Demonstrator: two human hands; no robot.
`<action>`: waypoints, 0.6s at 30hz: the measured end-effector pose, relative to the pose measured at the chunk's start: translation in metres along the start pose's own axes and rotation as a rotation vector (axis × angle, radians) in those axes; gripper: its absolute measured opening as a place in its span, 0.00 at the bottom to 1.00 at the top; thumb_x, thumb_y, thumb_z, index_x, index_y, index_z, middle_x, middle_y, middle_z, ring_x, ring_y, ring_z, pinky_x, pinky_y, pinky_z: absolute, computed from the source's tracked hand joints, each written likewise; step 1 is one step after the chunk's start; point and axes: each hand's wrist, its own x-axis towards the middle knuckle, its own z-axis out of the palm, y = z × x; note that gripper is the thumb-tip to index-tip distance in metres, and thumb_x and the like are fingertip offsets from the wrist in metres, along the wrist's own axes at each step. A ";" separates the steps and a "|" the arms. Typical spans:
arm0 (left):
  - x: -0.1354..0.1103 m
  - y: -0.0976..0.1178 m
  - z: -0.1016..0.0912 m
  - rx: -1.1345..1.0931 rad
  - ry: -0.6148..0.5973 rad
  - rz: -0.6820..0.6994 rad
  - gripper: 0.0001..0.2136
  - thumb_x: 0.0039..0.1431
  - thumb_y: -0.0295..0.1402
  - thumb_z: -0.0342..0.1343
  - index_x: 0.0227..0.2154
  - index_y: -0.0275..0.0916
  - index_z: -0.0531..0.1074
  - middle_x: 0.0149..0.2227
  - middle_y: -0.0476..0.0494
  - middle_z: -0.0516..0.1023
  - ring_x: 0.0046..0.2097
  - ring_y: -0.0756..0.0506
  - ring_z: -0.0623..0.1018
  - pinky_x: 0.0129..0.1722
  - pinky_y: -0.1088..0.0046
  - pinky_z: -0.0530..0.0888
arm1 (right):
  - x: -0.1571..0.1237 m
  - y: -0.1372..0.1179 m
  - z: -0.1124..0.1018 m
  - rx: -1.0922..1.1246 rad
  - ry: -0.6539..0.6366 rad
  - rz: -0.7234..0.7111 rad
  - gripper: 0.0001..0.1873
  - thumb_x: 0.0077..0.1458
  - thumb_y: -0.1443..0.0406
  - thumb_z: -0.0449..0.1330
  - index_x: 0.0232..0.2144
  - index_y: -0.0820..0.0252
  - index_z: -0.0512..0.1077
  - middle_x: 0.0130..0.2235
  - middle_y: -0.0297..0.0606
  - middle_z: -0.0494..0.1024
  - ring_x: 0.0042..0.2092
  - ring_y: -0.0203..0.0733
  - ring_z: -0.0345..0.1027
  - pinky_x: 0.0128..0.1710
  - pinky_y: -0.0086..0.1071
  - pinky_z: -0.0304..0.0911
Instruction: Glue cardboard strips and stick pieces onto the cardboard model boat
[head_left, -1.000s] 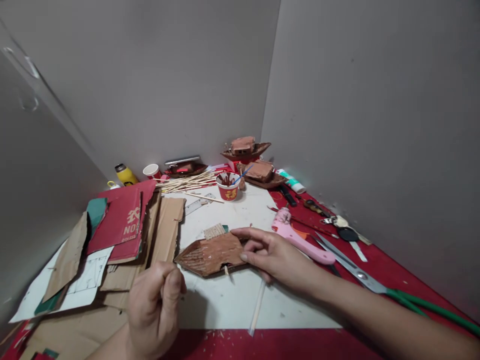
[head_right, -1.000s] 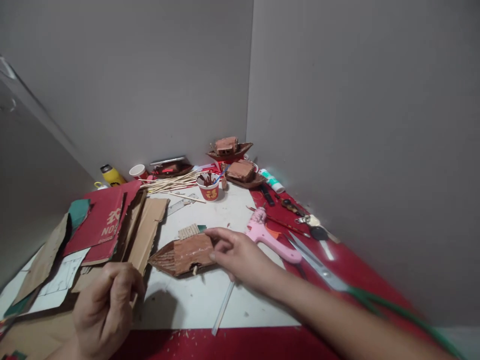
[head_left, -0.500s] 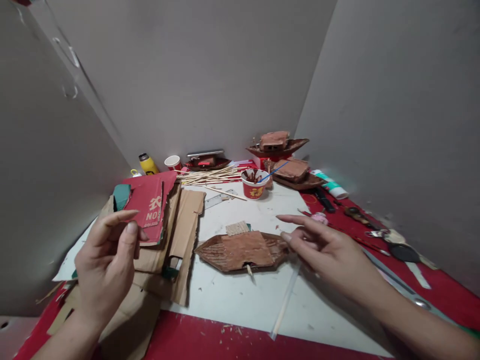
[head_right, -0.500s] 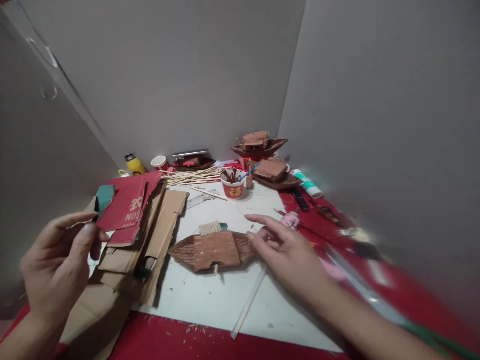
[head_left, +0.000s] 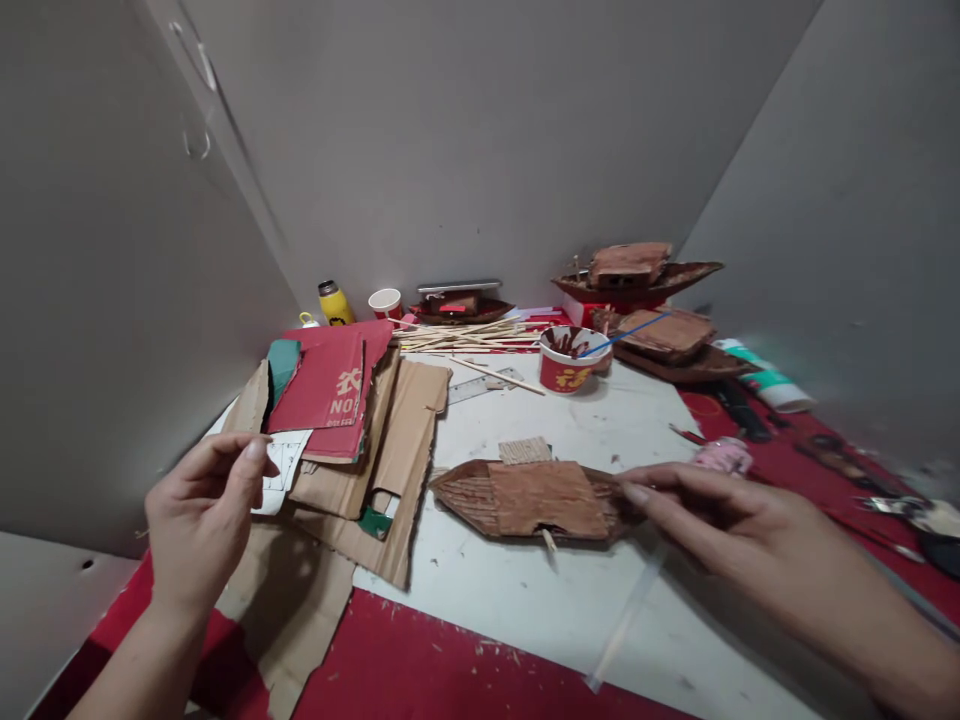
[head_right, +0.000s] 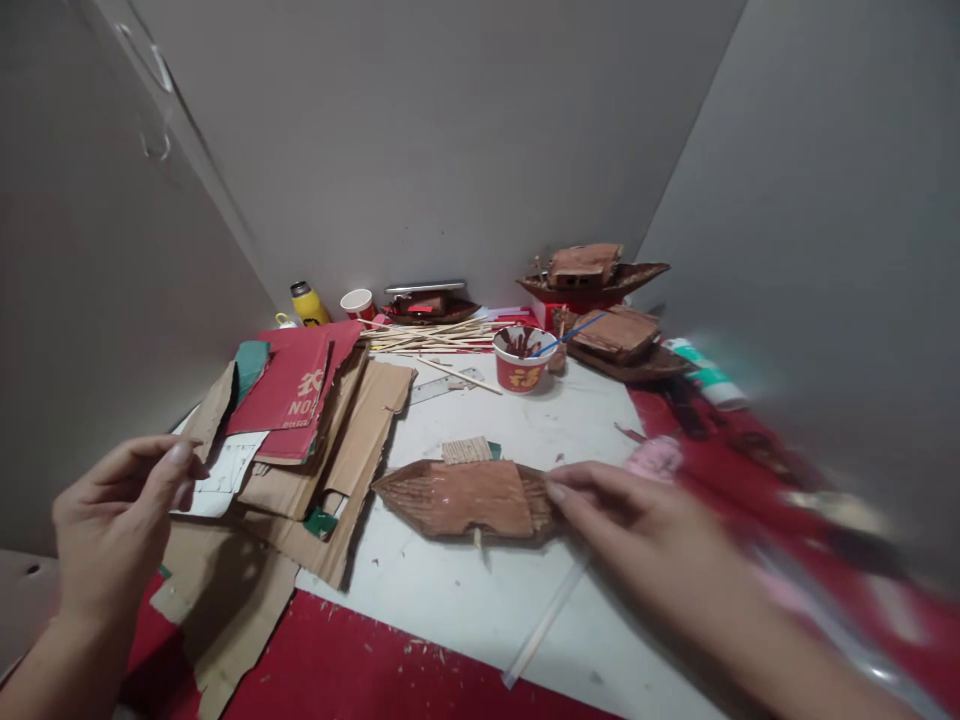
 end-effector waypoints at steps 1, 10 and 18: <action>0.000 -0.003 0.000 0.010 -0.013 0.000 0.06 0.57 0.38 0.61 0.30 0.41 0.76 0.24 0.52 0.73 0.22 0.52 0.67 0.22 0.75 0.65 | 0.000 0.001 -0.001 -0.003 -0.045 -0.002 0.19 0.47 0.47 0.60 0.26 0.54 0.78 0.29 0.41 0.82 0.30 0.49 0.76 0.29 0.36 0.72; -0.013 -0.016 0.023 0.156 -0.449 0.085 0.08 0.61 0.36 0.53 0.31 0.38 0.73 0.26 0.49 0.76 0.29 0.49 0.74 0.30 0.75 0.71 | -0.005 0.013 -0.008 -0.170 -0.393 -0.051 0.19 0.50 0.53 0.60 0.40 0.54 0.80 0.34 0.43 0.83 0.33 0.54 0.78 0.33 0.42 0.75; -0.031 -0.003 0.061 0.383 -0.765 0.342 0.08 0.62 0.28 0.50 0.30 0.39 0.73 0.26 0.48 0.78 0.29 0.49 0.77 0.30 0.75 0.69 | -0.006 0.008 -0.006 -0.272 -0.429 -0.186 0.12 0.54 0.58 0.57 0.33 0.48 0.81 0.35 0.39 0.84 0.34 0.56 0.78 0.33 0.45 0.74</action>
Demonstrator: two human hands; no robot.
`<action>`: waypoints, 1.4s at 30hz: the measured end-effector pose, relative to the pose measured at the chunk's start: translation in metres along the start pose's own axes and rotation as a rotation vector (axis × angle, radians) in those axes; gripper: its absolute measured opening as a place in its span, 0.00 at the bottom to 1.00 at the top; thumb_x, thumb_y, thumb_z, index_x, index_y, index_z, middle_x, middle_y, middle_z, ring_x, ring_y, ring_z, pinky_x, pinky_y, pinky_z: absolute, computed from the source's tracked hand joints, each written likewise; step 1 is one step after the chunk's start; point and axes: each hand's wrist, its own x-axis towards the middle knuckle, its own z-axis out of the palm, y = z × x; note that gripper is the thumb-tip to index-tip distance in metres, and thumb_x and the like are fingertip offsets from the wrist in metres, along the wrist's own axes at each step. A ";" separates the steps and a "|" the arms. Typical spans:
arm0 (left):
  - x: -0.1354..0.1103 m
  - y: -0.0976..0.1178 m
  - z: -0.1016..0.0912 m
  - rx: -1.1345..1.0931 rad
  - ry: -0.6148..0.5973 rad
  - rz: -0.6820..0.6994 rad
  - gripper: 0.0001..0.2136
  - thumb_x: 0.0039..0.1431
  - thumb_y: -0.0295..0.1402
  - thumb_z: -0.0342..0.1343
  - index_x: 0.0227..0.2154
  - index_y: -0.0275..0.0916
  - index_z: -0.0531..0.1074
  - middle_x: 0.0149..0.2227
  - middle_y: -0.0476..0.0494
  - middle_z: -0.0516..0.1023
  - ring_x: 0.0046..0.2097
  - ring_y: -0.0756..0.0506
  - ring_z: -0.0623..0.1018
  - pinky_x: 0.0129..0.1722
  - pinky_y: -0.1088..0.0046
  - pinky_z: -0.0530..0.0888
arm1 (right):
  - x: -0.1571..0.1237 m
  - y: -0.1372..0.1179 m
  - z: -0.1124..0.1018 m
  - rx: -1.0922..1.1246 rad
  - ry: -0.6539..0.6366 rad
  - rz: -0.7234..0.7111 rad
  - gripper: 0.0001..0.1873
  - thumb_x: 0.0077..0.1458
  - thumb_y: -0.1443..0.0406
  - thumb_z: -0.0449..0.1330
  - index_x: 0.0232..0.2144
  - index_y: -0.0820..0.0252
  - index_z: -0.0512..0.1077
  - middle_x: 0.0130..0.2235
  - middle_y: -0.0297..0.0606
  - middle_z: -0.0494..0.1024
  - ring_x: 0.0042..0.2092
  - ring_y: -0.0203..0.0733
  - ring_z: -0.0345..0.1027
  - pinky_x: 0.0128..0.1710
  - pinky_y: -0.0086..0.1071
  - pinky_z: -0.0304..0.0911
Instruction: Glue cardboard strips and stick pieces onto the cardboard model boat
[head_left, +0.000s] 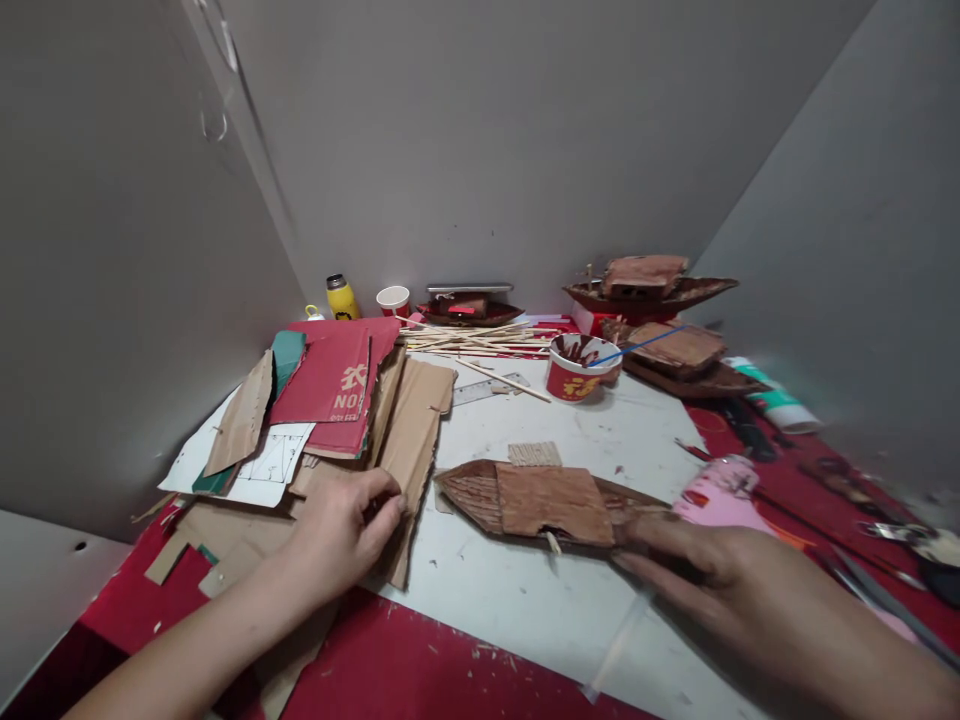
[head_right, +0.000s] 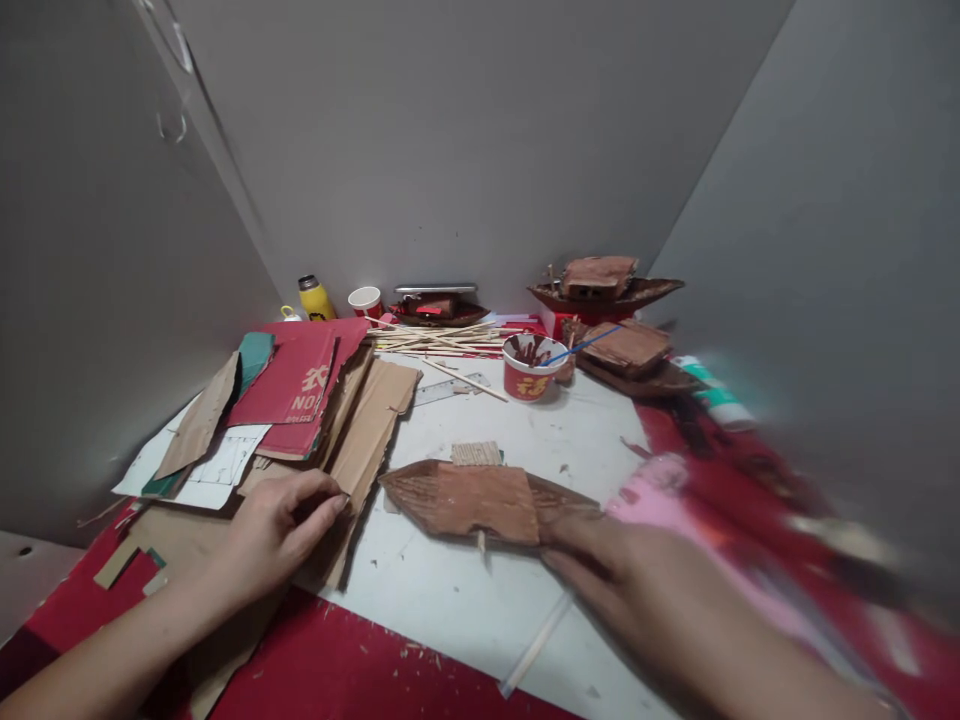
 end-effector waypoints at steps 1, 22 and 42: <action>0.001 0.001 0.003 0.021 -0.021 0.022 0.08 0.62 0.28 0.50 0.30 0.38 0.73 0.27 0.48 0.79 0.29 0.49 0.77 0.29 0.75 0.69 | 0.000 0.001 -0.002 0.011 0.011 0.005 0.11 0.54 0.58 0.57 0.32 0.48 0.80 0.34 0.38 0.83 0.34 0.56 0.78 0.33 0.44 0.74; 0.036 0.044 0.035 0.549 -0.327 0.198 0.10 0.55 0.19 0.48 0.34 0.30 0.75 0.34 0.33 0.78 0.39 0.35 0.77 0.36 0.59 0.74 | 0.001 -0.005 -0.016 -0.058 -0.032 0.007 0.09 0.57 0.65 0.54 0.31 0.53 0.75 0.30 0.35 0.80 0.30 0.41 0.72 0.29 0.30 0.62; -0.006 0.032 0.017 0.060 -0.444 0.077 0.06 0.58 0.24 0.50 0.28 0.40 0.67 0.32 0.45 0.75 0.37 0.44 0.74 0.36 0.68 0.69 | -0.004 0.012 -0.015 -0.101 -0.006 0.075 0.14 0.52 0.57 0.58 0.39 0.51 0.78 0.29 0.39 0.80 0.27 0.46 0.71 0.27 0.33 0.59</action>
